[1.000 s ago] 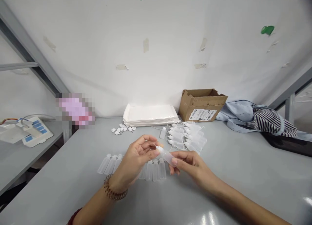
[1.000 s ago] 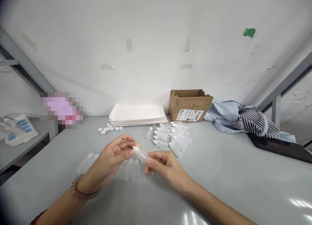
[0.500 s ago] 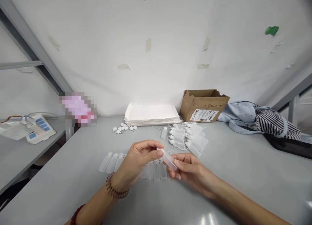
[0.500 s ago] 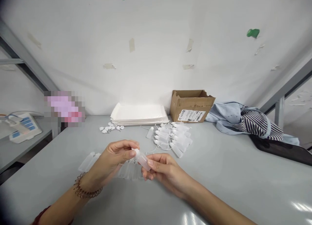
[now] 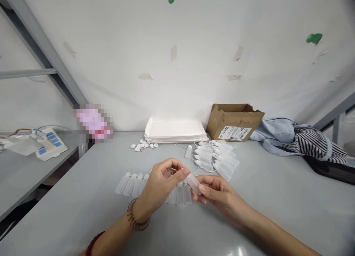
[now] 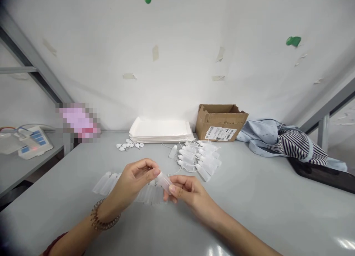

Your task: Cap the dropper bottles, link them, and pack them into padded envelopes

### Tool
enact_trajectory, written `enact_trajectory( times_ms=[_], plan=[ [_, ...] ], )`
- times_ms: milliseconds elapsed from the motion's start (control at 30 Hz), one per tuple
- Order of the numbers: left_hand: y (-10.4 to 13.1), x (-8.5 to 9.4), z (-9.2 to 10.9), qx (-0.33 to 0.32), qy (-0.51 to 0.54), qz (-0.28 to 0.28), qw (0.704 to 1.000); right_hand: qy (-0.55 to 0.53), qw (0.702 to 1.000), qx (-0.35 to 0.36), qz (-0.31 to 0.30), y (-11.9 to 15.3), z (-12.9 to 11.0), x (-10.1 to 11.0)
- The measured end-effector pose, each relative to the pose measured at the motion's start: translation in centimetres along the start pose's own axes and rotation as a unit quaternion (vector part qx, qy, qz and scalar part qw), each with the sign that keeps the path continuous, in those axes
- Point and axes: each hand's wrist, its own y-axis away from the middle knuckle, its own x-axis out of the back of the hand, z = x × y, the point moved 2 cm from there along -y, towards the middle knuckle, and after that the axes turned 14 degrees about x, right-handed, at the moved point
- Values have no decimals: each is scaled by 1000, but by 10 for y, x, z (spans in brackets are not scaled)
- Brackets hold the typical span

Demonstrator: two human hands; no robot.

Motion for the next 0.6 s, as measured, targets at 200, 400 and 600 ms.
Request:
enact_trajectory(
  times_ms=[200,400,600],
  plan=[
    [1,-1,2,-42,-64,20,997,-29,999,-20,11,0,-4,1],
    [2,4,2,-77,-75,17,994,-34,999,-23,11,-1,-4,3],
    [4,0,2,-77,-151,102,980,344,929,133,30,3,-14,4]
  ],
)
